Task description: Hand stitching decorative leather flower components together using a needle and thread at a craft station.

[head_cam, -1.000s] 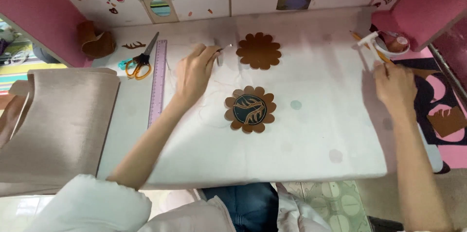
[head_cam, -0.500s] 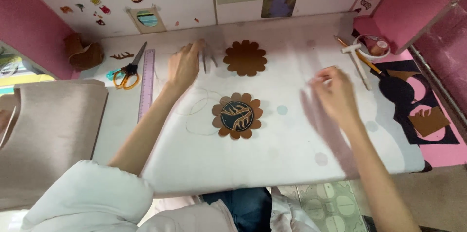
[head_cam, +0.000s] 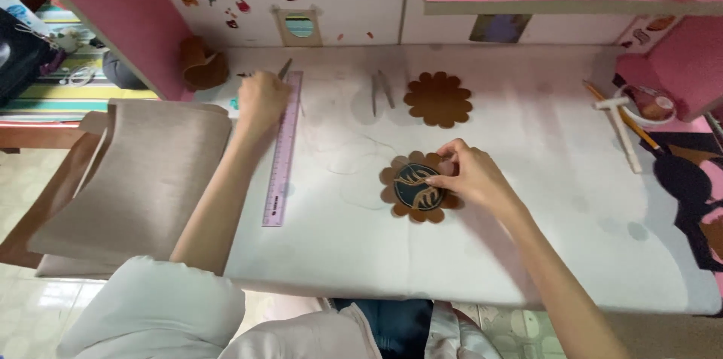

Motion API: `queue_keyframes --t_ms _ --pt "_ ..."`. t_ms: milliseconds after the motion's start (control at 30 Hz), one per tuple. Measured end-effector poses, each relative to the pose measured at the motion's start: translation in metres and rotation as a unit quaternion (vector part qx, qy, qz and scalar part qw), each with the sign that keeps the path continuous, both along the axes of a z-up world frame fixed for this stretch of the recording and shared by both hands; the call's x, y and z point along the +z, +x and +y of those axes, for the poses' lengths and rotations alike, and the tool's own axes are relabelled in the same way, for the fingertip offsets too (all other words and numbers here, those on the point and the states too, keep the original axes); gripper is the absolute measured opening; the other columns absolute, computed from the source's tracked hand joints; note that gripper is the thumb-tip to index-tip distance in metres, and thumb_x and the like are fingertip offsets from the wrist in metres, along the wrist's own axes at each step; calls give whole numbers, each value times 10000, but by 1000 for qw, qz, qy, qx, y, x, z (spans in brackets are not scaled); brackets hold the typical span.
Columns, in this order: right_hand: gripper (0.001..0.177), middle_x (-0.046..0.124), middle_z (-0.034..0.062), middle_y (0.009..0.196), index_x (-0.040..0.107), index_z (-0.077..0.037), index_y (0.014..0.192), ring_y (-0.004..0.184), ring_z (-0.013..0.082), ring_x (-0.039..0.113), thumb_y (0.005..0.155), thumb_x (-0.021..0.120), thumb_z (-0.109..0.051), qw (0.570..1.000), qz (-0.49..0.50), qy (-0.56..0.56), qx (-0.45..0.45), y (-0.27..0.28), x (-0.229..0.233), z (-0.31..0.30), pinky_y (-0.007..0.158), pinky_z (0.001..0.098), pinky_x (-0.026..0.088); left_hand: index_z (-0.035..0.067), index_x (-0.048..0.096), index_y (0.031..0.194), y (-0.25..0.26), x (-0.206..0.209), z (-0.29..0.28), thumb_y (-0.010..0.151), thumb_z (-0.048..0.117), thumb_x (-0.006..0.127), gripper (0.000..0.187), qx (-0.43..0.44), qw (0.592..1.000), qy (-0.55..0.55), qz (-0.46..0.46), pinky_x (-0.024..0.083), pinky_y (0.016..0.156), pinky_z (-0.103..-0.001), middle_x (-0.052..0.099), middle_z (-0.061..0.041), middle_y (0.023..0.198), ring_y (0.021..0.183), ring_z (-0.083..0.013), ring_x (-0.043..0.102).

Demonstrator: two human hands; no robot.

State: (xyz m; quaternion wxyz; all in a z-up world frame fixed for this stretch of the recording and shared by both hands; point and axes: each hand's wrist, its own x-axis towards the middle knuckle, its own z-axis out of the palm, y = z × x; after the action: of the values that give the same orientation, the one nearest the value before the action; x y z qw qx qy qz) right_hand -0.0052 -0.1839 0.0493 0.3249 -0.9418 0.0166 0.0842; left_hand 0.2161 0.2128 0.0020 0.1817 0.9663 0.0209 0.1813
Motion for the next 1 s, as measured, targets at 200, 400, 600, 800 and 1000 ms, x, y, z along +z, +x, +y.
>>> queue_keyframes --t_ms 200,400,600,800,1000 --pt "551 781 96 952 633 -147 1248 966 266 747 781 880 -302 998 48 24 -37 19 -1 0 838 392 600 86 745 1023 4 -46 -42 884 354 754 302 12 985 125 118 567 722 -680 753 -135 975 948 -339 746" --pt "387 768 95 842 778 -65 964 852 266 721 748 886 -367 998 59 26 2 47 -37 -25 775 457 579 -23 696 1080 -15 -46 -64 924 93 574 230 43 986 139 83 546 748 -530 714 -163 988 946 -350 707" --pt "209 761 98 1061 692 -46 1099 935 220 692 947 728 -185 987 -43 124 -94 -10 43 -38 808 347 524 -64 648 903 33 -84 -19 931 -27 354 298 -165 970 165 70 520 515 -434 647 -226 891 664 -336 641" --pt "250 666 180 929 506 27 1066 645 266 683 1085 725 -92 940 -256 123 -188 -38 17 -114 458 376 585 162 623 811 -66 111 31 936 110 577 143 -281 620 -731 49 560 790 -318 479 69 730 637 -55 426" --pt "470 697 35 1102 392 -178 1228 852 229 768 955 749 -41 852 -220 404 -249 -51 12 -157 595 277 593 218 538 826 -130 198 46 1025 135 637 238 -233 751 -614 -69 148 497 -185 342 106 703 533 -13 200"
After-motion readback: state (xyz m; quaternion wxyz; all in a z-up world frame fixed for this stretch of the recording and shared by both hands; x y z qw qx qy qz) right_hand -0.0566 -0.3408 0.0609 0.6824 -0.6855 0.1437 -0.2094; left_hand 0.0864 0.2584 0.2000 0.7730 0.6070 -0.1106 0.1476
